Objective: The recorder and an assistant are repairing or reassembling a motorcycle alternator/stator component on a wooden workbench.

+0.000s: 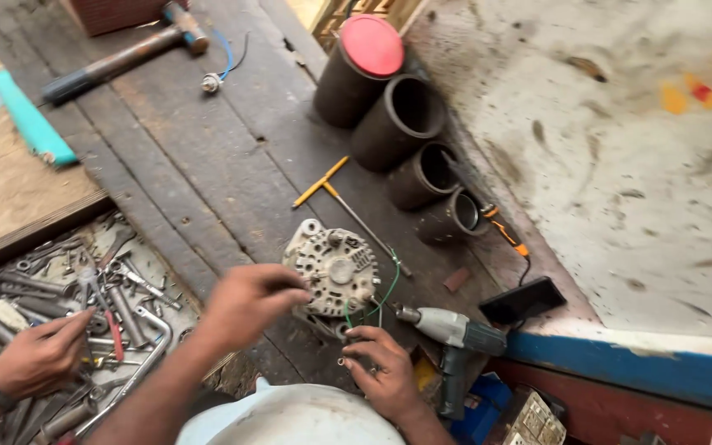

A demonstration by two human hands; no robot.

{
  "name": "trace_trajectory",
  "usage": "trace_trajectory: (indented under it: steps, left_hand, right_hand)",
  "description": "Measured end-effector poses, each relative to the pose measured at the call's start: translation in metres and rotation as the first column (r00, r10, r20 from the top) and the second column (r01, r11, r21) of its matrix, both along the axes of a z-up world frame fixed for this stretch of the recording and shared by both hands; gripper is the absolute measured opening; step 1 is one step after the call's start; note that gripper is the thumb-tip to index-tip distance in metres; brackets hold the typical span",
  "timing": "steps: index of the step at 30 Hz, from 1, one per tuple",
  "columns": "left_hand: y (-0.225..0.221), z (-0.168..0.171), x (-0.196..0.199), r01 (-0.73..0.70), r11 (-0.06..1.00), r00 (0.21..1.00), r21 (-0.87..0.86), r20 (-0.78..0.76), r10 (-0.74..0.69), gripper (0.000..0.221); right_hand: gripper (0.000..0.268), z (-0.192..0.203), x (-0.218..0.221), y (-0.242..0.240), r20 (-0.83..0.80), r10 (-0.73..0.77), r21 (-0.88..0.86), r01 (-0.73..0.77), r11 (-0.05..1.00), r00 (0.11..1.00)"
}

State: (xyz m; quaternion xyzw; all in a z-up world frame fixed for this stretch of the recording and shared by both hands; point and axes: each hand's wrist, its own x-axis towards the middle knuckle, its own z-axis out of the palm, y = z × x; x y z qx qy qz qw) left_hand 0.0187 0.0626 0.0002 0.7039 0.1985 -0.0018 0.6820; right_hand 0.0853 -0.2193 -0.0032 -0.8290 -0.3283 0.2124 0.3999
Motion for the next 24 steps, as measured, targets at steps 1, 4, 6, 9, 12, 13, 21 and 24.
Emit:
trace_trajectory:
  steps: [1,4,6,9,12,13,21,24]
  left_hand:
    - [-0.012,0.006,0.014,0.006,1.000,1.000,0.007,0.005,-0.006,0.023]
    - [-0.041,0.010,0.052,0.197,0.958,0.974,0.210,0.068,-0.215,0.023]
    - [-0.053,-0.005,0.073,0.207,0.940,0.954,0.271,0.157,-0.255,0.023]
    - [-0.060,0.006,0.086,0.336,0.916,0.941,0.220,-0.043,-0.335,0.021]
    - [-0.066,-0.004,0.093,0.363,0.866,0.931,0.343,-0.106,-0.348,0.019]
    - [-0.066,-0.006,0.095,0.365,0.865,0.931,0.344,-0.109,-0.349,0.019]
    - [-0.059,0.005,0.093,0.361,0.898,0.932,0.252,-0.113,-0.343,0.023]
    - [-0.060,-0.011,0.091,0.345,0.876,0.934,0.338,-0.031,-0.356,0.024]
  right_hand:
    - [0.017,-0.001,0.000,-0.002,0.005,-0.006,0.007,0.006,1.000,1.000]
    - [0.015,-0.004,0.001,-0.003,0.027,0.004,0.075,-0.006,0.997,1.000]
    - [0.015,-0.005,0.002,-0.002,0.049,0.003,0.089,-0.008,0.996,0.999]
    - [0.015,-0.004,0.003,-0.003,0.067,-0.001,0.134,-0.007,0.991,0.998]
    - [0.015,-0.010,0.003,-0.004,-0.022,-0.016,0.147,0.019,0.989,1.000]
    - [0.015,-0.010,0.003,-0.005,-0.024,-0.018,0.149,0.021,0.989,1.000]
    - [0.015,-0.013,0.004,-0.005,-0.017,-0.041,0.198,0.043,0.979,0.999]
    - [0.014,-0.015,0.003,-0.006,-0.031,-0.054,0.194,0.059,0.979,0.998]
